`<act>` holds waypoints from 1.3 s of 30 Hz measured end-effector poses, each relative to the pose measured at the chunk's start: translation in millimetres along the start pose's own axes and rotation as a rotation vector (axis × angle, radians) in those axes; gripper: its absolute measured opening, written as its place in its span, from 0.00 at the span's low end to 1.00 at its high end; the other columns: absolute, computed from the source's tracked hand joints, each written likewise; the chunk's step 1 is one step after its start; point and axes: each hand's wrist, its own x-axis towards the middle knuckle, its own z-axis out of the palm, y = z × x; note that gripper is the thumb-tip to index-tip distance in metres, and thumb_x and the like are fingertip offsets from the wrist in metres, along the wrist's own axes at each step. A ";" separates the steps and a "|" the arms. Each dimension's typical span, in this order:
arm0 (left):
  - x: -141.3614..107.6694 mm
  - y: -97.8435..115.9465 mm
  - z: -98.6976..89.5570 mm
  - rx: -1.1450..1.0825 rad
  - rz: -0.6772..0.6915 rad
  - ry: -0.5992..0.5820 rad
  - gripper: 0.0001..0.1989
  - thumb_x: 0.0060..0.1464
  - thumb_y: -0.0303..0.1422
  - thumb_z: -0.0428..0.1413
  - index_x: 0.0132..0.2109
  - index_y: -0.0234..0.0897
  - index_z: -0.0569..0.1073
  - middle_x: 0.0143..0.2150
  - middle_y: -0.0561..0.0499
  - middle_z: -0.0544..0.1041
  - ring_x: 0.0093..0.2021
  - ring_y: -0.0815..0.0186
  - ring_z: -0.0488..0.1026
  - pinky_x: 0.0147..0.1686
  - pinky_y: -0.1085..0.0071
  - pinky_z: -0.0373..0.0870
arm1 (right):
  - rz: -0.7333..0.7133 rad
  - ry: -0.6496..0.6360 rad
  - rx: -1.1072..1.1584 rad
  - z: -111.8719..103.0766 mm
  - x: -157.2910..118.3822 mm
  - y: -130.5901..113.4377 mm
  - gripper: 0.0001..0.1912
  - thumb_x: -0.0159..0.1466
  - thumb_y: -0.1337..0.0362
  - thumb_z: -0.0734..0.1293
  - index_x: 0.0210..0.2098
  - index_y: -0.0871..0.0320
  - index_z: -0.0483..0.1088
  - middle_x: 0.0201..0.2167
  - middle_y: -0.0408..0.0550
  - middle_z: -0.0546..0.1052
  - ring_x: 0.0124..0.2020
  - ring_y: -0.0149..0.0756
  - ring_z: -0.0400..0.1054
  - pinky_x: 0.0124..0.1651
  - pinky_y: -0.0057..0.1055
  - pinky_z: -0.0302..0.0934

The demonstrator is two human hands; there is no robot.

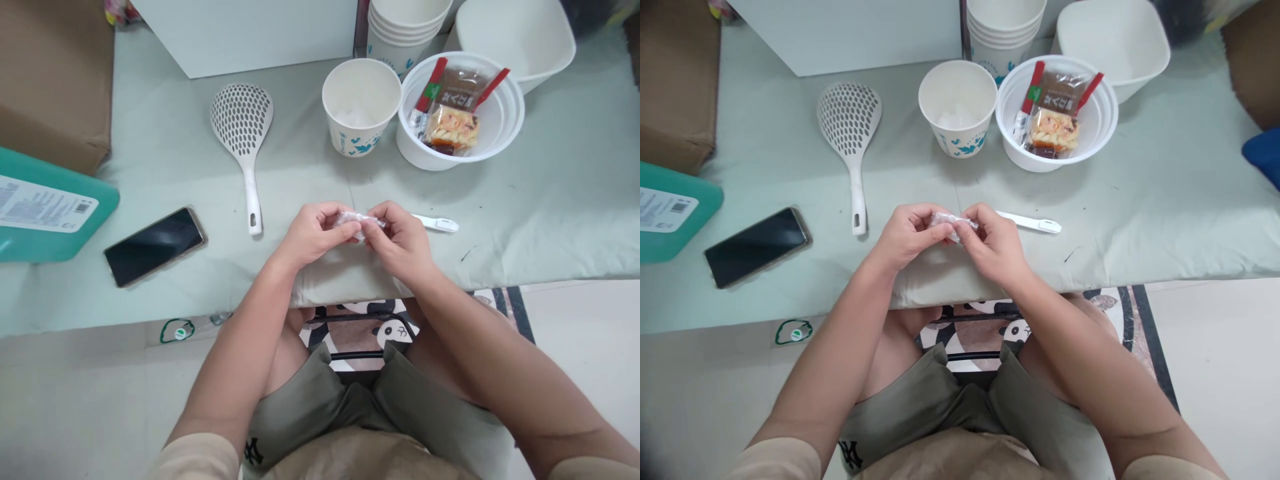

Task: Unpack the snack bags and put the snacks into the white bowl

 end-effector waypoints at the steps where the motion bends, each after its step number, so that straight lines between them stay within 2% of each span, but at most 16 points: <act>1: 0.8 -0.9 -0.6 0.003 0.017 0.010 0.23 0.48 0.50 0.71 0.35 0.34 0.80 0.30 0.49 0.82 0.31 0.66 0.80 0.35 0.71 0.78 | 0.010 0.006 0.021 1.7 1.5 -0.9 0.14 0.66 0.51 0.67 0.32 0.54 0.67 0.22 0.39 0.71 0.23 0.31 0.64 0.28 0.31 0.56; 5: 4.0 -3.8 -4.3 0.018 0.072 0.123 0.23 0.48 0.52 0.71 0.35 0.35 0.79 0.27 0.51 0.79 0.28 0.67 0.77 0.32 0.71 0.76 | 0.056 0.013 0.138 12.6 8.2 -2.1 0.12 0.65 0.52 0.67 0.35 0.53 0.66 0.22 0.38 0.70 0.23 0.31 0.64 0.28 0.31 0.56; 9: 5.2 -4.1 -9.6 0.008 0.108 0.263 0.19 0.46 0.46 0.72 0.33 0.36 0.79 0.26 0.53 0.77 0.26 0.70 0.75 0.30 0.72 0.76 | 0.051 0.002 0.232 26.8 15.1 -3.3 0.11 0.66 0.52 0.67 0.38 0.53 0.66 0.24 0.37 0.70 0.24 0.30 0.63 0.29 0.31 0.56; 14: 2.4 -3.5 -13.5 0.047 0.159 0.346 0.12 0.49 0.40 0.70 0.32 0.36 0.80 0.26 0.53 0.78 0.27 0.71 0.75 0.29 0.75 0.75 | 0.021 0.036 0.248 38.9 24.5 -8.5 0.13 0.66 0.51 0.67 0.34 0.53 0.65 0.22 0.36 0.66 0.23 0.29 0.59 0.29 0.31 0.53; 18: -0.2 -3.6 -15.1 0.016 0.220 0.409 0.12 0.51 0.40 0.68 0.35 0.37 0.80 0.28 0.53 0.80 0.26 0.72 0.76 0.29 0.76 0.75 | 0.012 0.115 0.287 42.4 34.6 -8.1 0.13 0.66 0.53 0.68 0.33 0.53 0.66 0.20 0.35 0.61 0.22 0.28 0.52 0.27 0.30 0.49; 21: -1.6 -3.2 -18.5 -0.082 0.244 0.485 0.14 0.52 0.43 0.68 0.39 0.38 0.80 0.29 0.54 0.81 0.26 0.72 0.77 0.28 0.76 0.76 | 0.017 0.220 0.352 42.5 44.6 -2.7 0.15 0.67 0.50 0.69 0.34 0.51 0.63 0.19 0.34 0.59 0.19 0.27 0.51 0.24 0.30 0.45; 24: -2.5 -1.9 -23.8 -0.148 0.245 0.506 0.15 0.54 0.45 0.67 0.36 0.38 0.79 0.26 0.55 0.79 0.24 0.72 0.77 0.27 0.76 0.75 | -0.014 0.333 0.419 40.3 57.0 4.9 0.20 0.65 0.46 0.71 0.34 0.50 0.58 0.19 0.32 0.57 0.16 0.26 0.50 0.21 0.28 0.42; 27: -3.3 -0.6 -28.2 -0.178 0.246 0.505 0.16 0.55 0.46 0.66 0.33 0.38 0.77 0.24 0.55 0.77 0.22 0.73 0.75 0.25 0.76 0.74 | -0.054 0.383 0.455 34.5 70.8 9.5 0.22 0.65 0.47 0.72 0.33 0.50 0.56 0.18 0.31 0.55 0.15 0.25 0.51 0.19 0.27 0.42; 30: -4.2 0.3 -29.9 -0.181 0.246 0.506 0.16 0.57 0.46 0.65 0.32 0.38 0.77 0.23 0.55 0.76 0.22 0.73 0.75 0.24 0.76 0.73 | -0.098 0.383 0.451 26.6 83.8 8.4 0.16 0.66 0.51 0.71 0.37 0.50 0.60 0.22 0.33 0.63 0.18 0.26 0.61 0.21 0.25 0.50; 33: -4.5 0.4 -29.9 -0.158 0.242 0.510 0.17 0.57 0.47 0.64 0.31 0.38 0.76 0.23 0.55 0.76 0.22 0.72 0.74 0.24 0.75 0.72 | -0.115 0.373 0.452 23.1 91.4 4.6 0.13 0.68 0.54 0.69 0.47 0.48 0.63 0.34 0.41 0.76 0.31 0.32 0.75 0.29 0.27 0.61; 35: -3.9 -0.2 -30.8 -0.115 0.248 0.532 0.17 0.57 0.47 0.64 0.31 0.38 0.76 0.23 0.56 0.75 0.21 0.72 0.73 0.23 0.75 0.71 | -0.113 0.375 0.461 25.8 90.9 2.5 0.13 0.68 0.54 0.68 0.48 0.48 0.64 0.37 0.42 0.77 0.33 0.32 0.76 0.30 0.27 0.64; 37: -3.3 -1.2 -33.7 -0.044 0.291 0.603 0.14 0.56 0.44 0.66 0.31 0.39 0.75 0.23 0.56 0.74 0.22 0.72 0.72 0.24 0.74 0.69 | -0.126 0.382 0.455 31.9 85.8 0.4 0.10 0.69 0.53 0.68 0.42 0.50 0.65 0.30 0.39 0.74 0.26 0.29 0.72 0.26 0.26 0.61; 39: -3.4 -2.2 -39.4 0.073 0.356 0.723 0.10 0.55 0.39 0.66 0.32 0.40 0.75 0.25 0.56 0.75 0.24 0.72 0.72 0.27 0.74 0.70 | -0.138 0.371 0.428 39.4 77.5 -2.5 0.15 0.69 0.50 0.68 0.34 0.51 0.63 0.22 0.35 0.67 0.19 0.25 0.64 0.22 0.24 0.56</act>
